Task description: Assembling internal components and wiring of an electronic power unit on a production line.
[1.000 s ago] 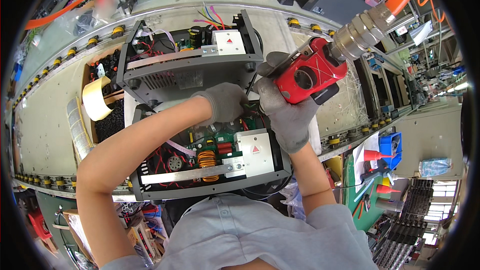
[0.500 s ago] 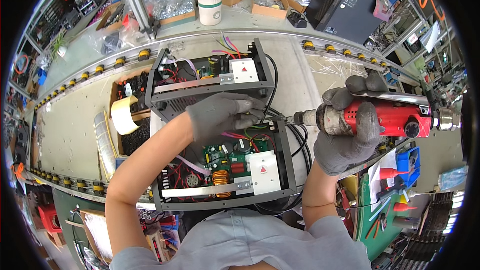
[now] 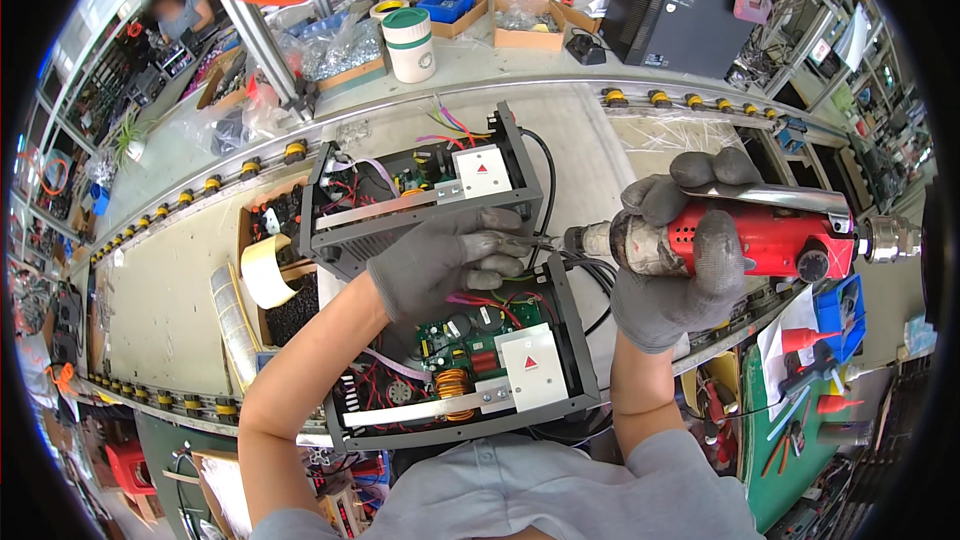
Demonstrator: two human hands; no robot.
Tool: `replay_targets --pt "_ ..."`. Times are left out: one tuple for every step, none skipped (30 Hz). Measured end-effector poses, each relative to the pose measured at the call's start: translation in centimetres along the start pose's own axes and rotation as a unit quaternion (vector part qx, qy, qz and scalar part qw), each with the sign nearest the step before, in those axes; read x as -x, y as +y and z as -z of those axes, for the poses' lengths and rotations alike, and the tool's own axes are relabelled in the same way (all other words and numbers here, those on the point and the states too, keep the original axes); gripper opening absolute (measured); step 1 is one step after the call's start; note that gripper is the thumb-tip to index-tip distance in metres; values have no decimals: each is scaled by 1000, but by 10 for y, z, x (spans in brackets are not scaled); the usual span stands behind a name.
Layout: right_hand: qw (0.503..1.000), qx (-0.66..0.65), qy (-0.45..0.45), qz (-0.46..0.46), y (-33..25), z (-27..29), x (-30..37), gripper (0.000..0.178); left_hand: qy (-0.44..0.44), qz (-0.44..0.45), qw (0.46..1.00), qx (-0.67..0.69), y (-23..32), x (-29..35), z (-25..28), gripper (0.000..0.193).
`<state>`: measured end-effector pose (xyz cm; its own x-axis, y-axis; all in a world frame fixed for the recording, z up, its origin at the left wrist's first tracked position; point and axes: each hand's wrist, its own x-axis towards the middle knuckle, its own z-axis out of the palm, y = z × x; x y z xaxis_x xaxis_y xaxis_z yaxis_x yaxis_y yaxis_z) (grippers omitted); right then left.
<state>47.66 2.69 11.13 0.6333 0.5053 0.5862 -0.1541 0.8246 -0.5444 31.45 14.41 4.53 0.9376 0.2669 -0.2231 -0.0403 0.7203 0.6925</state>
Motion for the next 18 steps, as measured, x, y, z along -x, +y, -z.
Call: replay_targets --pt "999 -50 -9 -12 1 0 -1 44 24 -3 998 -58 1 1 0 37" --pt "998 -60 -12 -21 1 0 -1 45 47 -7 993 -112 3 1 0 35" --pt "1000 -10 4 -4 3 -1 -2 45 47 -5 992 -116 4 0 -1 35" --pt "1000 14 12 3 4 -2 -2 45 32 -2 994 -100 5 0 -1 35" --pt "999 39 20 10 5 -2 -3 46 18 1 996 -85 7 -1 -2 35" --pt "999 37 20 5 7 -3 -3 46 19 1 996 -84 7 1 -2 35" --pt "999 30 26 -7 8 -4 -4 46 40 -1 995 -91 7 2 -3 35" --pt "999 35 19 -4 9 -4 -4 46 45 -9 995 -93 8 2 -3 36" --pt "999 40 22 -3 11 -4 -5 46 61 -5 993 -97 8 3 -3 36" --pt "999 43 23 -3 12 -3 -5 46 57 -10 993 -100 9 3 -2 36" --pt "999 45 24 -4 12 -2 -6 46 47 -21 994 -101 9 3 -2 37" --pt "999 38 18 2 13 -1 -7 45 54 -16 993 -103 9 3 -1 37" --pt "999 35 14 5 14 0 -8 45 57 -15 993 -107 9 3 0 37" --pt "999 33 11 8 15 1 -9 45 56 -15 992 -109 8 3 0 37" --pt "1000 12 -3 9 16 2 -11 45 59 -14 992 -109 8 2 1 37" --pt "1000 2 -10 9 16 3 -11 44 49 -18 993 -105 8 2 2 38" --pt "1000 -8 -17 10 17 3 -11 44 39 -22 994 -102 8 1 2 38" --pt "1000 -9 -16 10 18 3 -12 44 39 -22 994 -102 7 2 2 38"
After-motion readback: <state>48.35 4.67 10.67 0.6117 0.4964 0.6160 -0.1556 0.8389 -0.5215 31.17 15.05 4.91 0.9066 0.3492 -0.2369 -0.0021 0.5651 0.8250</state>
